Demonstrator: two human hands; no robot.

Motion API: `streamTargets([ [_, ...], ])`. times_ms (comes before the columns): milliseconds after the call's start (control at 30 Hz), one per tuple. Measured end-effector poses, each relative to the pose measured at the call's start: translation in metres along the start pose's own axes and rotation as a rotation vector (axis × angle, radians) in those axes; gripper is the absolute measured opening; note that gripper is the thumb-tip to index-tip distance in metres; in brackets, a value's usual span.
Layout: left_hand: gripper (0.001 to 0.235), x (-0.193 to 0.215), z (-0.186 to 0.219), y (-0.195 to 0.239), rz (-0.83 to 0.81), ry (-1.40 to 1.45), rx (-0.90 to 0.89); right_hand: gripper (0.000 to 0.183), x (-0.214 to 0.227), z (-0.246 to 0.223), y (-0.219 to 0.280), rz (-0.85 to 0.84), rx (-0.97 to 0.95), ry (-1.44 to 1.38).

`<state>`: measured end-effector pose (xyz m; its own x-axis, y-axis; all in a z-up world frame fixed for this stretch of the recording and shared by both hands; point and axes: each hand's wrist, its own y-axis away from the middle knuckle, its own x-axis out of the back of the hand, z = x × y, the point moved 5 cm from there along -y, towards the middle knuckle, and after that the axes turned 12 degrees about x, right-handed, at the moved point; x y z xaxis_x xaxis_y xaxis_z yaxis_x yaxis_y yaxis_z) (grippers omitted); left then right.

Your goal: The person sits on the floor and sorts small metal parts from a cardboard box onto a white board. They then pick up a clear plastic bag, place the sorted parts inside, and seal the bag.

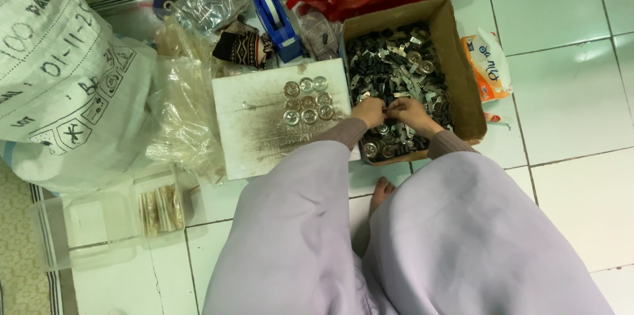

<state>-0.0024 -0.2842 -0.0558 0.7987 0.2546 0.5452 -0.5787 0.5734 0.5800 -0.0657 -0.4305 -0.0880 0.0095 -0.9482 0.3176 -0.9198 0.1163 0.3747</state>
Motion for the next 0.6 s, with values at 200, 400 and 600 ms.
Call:
streamTargets([
  [200, 0.036, 0.008, -0.002, -0.015, 0.14, 0.276, -0.137, 0.044, 0.004, -0.036, 0.009, 0.077, -0.068, -0.307],
  [400, 0.043, 0.038, -0.022, -0.005, 0.173, 0.836, -0.006, 0.03, -0.002, -0.089, 0.003, 0.071, -0.067, -0.614],
  [600, 0.043, 0.085, -0.064, 0.048, 0.075, 1.077, 0.032, 0.019, -0.045, -0.167, 0.019, -0.043, -0.031, -0.67],
])
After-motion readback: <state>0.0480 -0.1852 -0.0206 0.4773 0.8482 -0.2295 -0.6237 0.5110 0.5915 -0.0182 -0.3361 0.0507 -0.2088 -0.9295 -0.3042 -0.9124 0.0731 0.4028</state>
